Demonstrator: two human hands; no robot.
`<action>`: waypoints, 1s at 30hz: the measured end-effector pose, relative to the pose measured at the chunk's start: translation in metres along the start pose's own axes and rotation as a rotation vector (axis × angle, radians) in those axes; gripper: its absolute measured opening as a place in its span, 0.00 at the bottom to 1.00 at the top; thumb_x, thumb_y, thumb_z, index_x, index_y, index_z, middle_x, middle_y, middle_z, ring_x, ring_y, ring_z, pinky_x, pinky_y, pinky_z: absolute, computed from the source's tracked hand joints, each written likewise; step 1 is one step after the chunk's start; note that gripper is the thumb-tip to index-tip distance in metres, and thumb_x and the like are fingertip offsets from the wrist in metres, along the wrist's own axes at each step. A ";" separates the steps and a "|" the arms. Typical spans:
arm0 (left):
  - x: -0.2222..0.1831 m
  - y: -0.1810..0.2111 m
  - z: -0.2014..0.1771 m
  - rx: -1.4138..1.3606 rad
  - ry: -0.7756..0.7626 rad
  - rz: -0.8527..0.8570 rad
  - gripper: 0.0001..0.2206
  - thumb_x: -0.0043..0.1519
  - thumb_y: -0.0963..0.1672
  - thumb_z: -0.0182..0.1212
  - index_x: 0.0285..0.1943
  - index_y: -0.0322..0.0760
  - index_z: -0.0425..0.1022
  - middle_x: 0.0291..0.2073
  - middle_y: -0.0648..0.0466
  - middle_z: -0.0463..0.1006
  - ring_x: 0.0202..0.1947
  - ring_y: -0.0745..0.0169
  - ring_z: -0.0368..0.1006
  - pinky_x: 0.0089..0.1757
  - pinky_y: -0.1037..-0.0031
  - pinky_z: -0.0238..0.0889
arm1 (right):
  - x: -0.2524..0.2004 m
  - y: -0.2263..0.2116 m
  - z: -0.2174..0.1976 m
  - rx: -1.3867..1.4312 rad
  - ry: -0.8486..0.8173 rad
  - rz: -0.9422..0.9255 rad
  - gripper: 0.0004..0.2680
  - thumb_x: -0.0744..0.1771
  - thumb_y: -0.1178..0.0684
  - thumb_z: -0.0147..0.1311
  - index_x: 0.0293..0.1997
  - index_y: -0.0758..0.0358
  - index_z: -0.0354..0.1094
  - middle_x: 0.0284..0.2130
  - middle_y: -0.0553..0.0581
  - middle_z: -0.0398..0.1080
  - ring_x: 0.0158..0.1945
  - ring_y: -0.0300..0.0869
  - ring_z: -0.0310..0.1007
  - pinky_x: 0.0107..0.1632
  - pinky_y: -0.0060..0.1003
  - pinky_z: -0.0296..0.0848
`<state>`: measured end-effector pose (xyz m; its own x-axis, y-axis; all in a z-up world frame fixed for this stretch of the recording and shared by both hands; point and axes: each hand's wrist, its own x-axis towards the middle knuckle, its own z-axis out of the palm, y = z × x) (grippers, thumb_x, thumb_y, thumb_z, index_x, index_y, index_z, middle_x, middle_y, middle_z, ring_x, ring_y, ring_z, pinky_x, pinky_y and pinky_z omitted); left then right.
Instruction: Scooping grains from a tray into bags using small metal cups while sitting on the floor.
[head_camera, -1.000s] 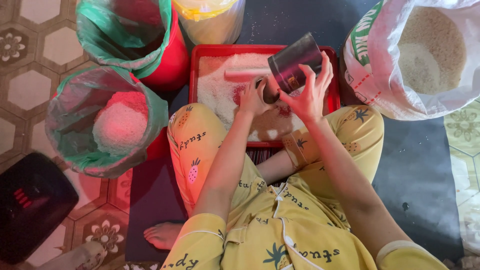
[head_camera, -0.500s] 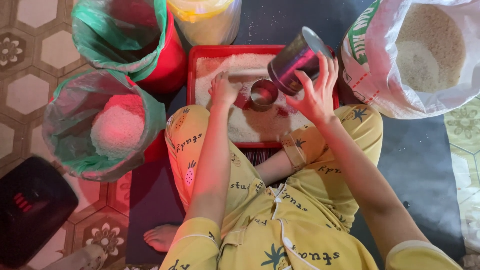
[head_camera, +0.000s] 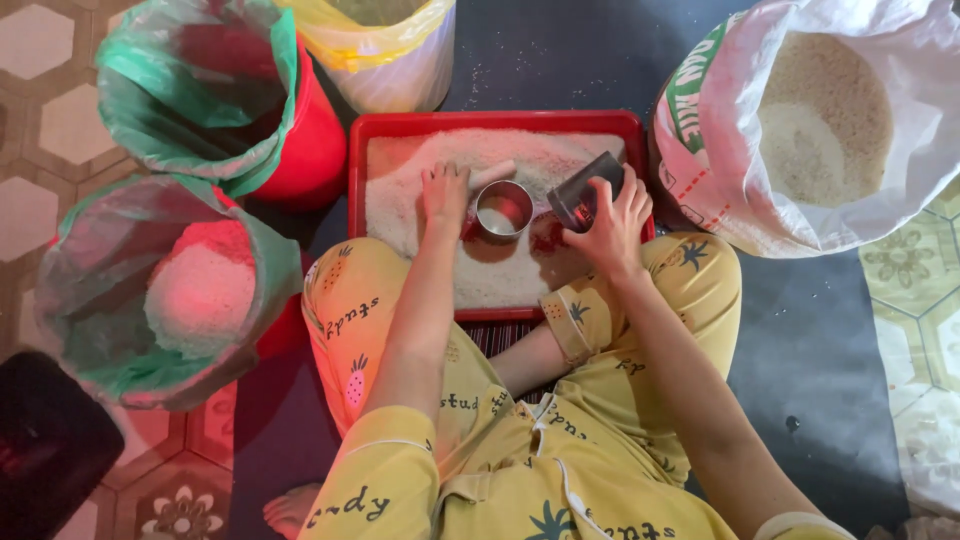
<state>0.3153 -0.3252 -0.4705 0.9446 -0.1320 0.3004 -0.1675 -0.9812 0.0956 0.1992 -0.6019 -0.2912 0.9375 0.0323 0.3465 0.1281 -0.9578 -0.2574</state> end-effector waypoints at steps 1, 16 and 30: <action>-0.002 0.004 -0.001 0.002 -0.003 0.003 0.08 0.64 0.46 0.58 0.49 0.53 0.79 0.42 0.54 0.79 0.49 0.54 0.68 0.49 0.58 0.56 | 0.002 0.000 0.001 0.003 -0.001 0.004 0.34 0.50 0.41 0.73 0.59 0.49 0.59 0.67 0.68 0.49 0.66 0.60 0.50 0.65 0.57 0.53; -0.020 0.043 -0.151 -0.328 -0.072 -0.291 0.13 0.63 0.48 0.64 0.56 0.54 0.74 0.41 0.55 0.77 0.49 0.51 0.73 0.47 0.56 0.68 | -0.001 0.012 0.018 -0.030 0.014 0.059 0.35 0.49 0.38 0.72 0.59 0.48 0.57 0.66 0.66 0.49 0.65 0.60 0.51 0.61 0.58 0.57; -0.030 0.066 -0.142 -0.281 -0.253 -0.148 0.15 0.58 0.48 0.70 0.53 0.62 0.76 0.45 0.59 0.74 0.53 0.52 0.68 0.51 0.53 0.64 | -0.001 0.011 0.016 0.012 -0.017 0.204 0.35 0.51 0.38 0.74 0.59 0.49 0.54 0.66 0.68 0.47 0.65 0.63 0.50 0.58 0.60 0.59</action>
<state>0.2355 -0.3662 -0.3385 0.9981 -0.0567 0.0242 -0.0617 -0.9203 0.3864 0.2055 -0.6082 -0.3091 0.9498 -0.1570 0.2707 -0.0612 -0.9415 -0.3313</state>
